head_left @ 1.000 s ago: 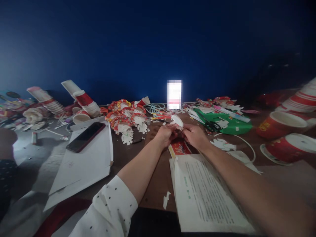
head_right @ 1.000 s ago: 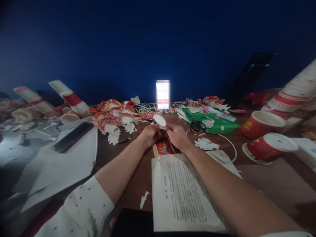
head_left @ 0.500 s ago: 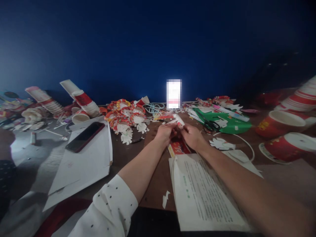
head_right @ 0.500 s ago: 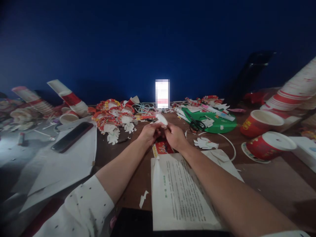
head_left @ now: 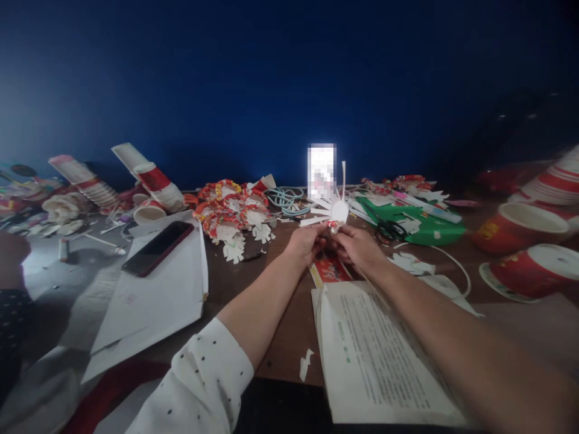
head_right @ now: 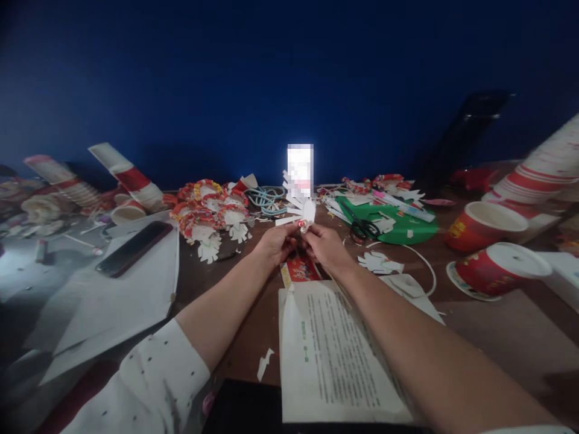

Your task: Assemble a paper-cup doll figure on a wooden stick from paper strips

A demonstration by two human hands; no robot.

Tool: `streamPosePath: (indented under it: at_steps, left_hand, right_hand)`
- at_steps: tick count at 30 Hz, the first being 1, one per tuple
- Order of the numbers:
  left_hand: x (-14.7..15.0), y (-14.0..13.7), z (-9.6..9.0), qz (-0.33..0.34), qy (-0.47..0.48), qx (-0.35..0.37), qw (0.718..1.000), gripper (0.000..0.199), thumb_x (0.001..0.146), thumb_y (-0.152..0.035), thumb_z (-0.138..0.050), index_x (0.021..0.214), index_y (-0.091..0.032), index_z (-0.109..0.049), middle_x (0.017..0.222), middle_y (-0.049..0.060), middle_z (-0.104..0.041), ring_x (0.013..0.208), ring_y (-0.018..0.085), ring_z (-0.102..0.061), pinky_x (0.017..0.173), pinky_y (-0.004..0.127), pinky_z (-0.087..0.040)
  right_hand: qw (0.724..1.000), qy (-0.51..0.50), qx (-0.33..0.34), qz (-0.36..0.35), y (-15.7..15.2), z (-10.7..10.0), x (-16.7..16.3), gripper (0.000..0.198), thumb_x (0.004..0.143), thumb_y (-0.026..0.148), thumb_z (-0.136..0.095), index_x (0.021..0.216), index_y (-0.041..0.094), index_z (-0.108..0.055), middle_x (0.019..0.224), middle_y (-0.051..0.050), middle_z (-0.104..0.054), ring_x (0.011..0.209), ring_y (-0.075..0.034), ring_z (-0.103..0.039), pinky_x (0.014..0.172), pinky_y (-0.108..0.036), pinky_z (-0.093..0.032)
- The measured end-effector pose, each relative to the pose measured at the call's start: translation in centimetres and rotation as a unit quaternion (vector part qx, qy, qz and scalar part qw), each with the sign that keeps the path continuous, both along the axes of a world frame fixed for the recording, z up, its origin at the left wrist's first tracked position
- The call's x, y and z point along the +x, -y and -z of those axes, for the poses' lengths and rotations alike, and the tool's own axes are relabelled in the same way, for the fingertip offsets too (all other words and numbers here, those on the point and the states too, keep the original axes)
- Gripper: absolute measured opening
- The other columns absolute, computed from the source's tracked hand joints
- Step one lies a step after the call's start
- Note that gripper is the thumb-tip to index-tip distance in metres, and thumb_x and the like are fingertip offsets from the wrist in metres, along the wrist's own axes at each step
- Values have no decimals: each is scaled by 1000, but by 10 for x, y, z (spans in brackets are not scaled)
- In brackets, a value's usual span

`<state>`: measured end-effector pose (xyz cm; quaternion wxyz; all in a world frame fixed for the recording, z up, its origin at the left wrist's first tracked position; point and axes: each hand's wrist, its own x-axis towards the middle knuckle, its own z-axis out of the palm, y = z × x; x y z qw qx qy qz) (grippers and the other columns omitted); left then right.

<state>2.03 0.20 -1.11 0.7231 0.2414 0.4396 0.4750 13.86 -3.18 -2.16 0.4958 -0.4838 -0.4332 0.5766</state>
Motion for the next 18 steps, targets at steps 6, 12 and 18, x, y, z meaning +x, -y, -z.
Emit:
streamPosePath:
  at_steps: [6, 12, 18]
  left_hand:
    - [-1, 3, -3, -19, 12, 1, 1000, 12, 81, -7, -68, 69, -11, -64, 52, -4, -53, 42, 2, -42, 42, 14, -36]
    - [-3, 2, 2, -8, 5, 33, 999, 17, 75, -13, -78, 68, -12, -62, 52, -6, -48, 44, 3, -39, 46, 16, -41]
    - [-6, 0, 2, 6, -12, 16, 1000, 21, 72, -17, -82, 68, -12, -62, 50, -8, -43, 42, 2, -37, 43, 15, -37]
  right_hand:
    - [1000, 29, 7, 3, -1, -4, 3, 25, 65, 37, -73, 66, 22, -53, 50, 8, -42, 37, -4, -27, 35, -21, -14]
    - [1000, 18, 5, 0, -4, -6, 7, 22, 66, 34, -71, 64, 22, -52, 51, 7, -41, 37, -4, -27, 35, -21, -13]
    - [997, -28, -22, -64, -1, -17, 16, 27, 63, 33, -76, 73, 20, -55, 55, 8, -42, 38, -1, -24, 35, -17, -10]
